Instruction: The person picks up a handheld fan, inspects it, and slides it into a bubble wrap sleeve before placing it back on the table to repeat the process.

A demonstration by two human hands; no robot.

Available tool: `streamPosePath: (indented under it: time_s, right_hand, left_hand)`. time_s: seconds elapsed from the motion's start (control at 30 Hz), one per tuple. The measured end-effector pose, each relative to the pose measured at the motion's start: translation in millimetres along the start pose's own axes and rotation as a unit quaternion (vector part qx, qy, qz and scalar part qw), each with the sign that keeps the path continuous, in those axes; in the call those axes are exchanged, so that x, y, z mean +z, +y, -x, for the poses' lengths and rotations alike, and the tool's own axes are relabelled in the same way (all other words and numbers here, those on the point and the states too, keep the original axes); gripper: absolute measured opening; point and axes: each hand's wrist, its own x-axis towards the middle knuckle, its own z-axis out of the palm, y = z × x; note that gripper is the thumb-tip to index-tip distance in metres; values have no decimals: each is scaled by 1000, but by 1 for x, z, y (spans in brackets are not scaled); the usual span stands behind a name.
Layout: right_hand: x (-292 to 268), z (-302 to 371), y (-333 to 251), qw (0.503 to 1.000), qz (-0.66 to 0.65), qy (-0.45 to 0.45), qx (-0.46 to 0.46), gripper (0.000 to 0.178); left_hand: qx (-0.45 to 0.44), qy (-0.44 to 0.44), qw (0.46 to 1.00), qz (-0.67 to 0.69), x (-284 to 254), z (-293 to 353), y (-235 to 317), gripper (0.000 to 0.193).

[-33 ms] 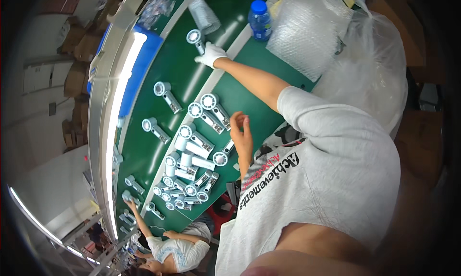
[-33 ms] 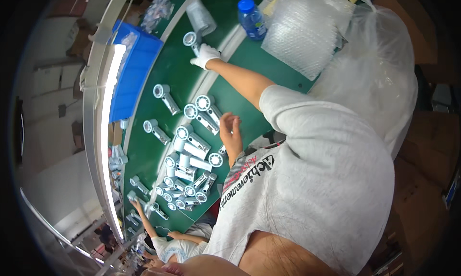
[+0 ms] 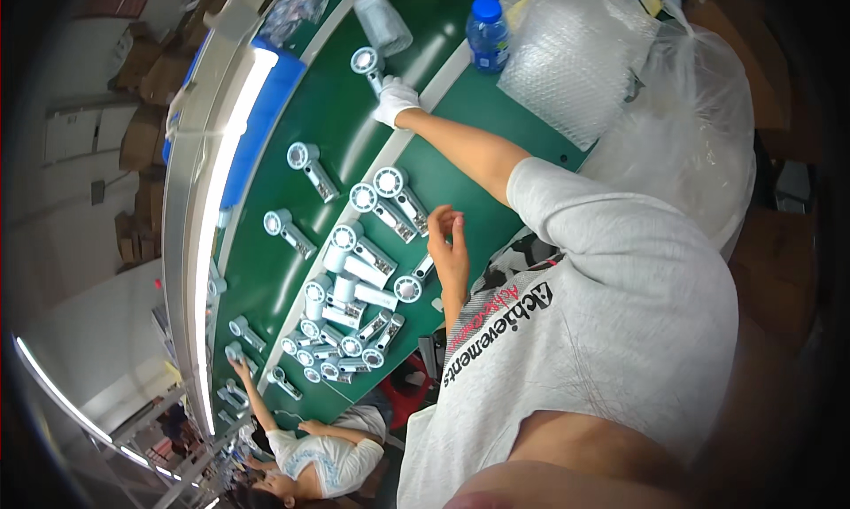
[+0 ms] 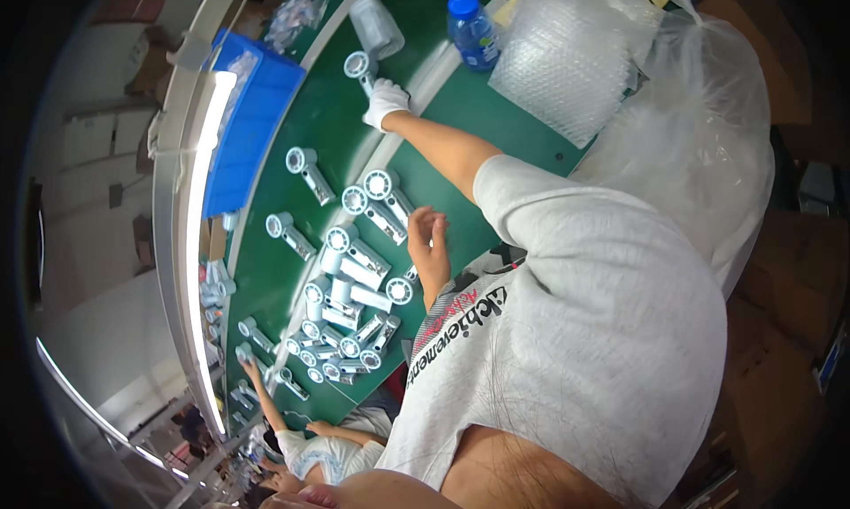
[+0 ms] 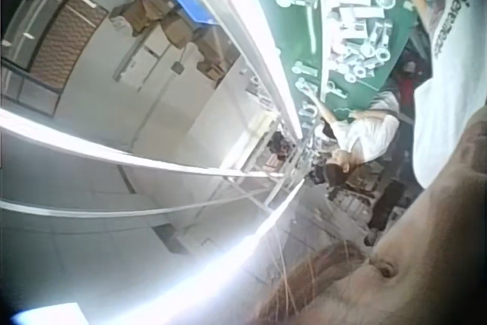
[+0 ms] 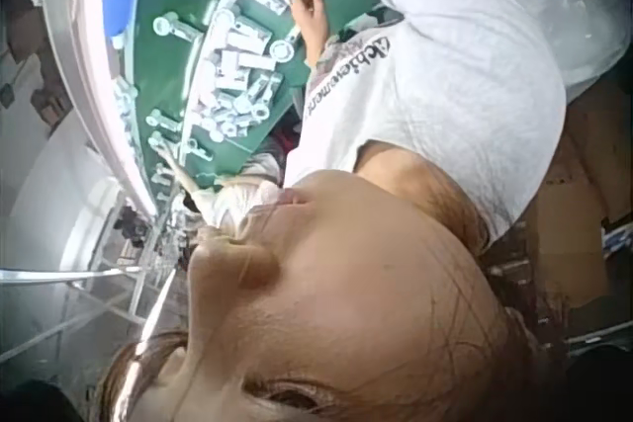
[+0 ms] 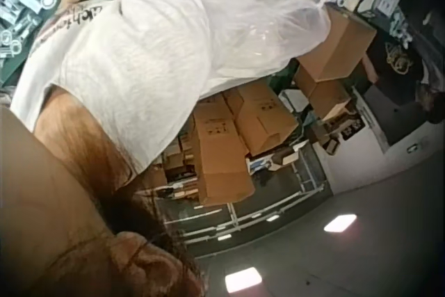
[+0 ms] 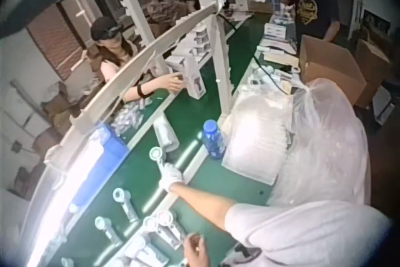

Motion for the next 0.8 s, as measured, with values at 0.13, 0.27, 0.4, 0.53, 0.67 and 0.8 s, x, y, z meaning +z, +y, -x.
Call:
streamPosePath:
  time_s: [0.13,0.27,0.4,0.53,0.67,0.8]
  right_hand:
    - [-4,6,10,986,-111,27,121,43]
    - [-59,94,3,938,-233,-255,-22,41]
    - [-120,196,18,935,-102,-169,-294,38]
    - [-156,196,-11,944,-283,-42,-165,32]
    - [-174,189,-28,928,-313,-148,-138,26]
    - [-184,196,-27,904,-314,-263,-120,25]
  left_hand:
    - [6,-55,998,30,-18,2,11,21]
    - [-128,110,932,322,-40,-45,-9,51]
    - [-170,-15,875,453,-42,-53,-7,66]
    - [-206,-115,858,456,-15,-27,26,68]
    - [-241,-150,833,476,-1,-19,56,69]
    - [-248,-150,860,419,5,-10,68,69]
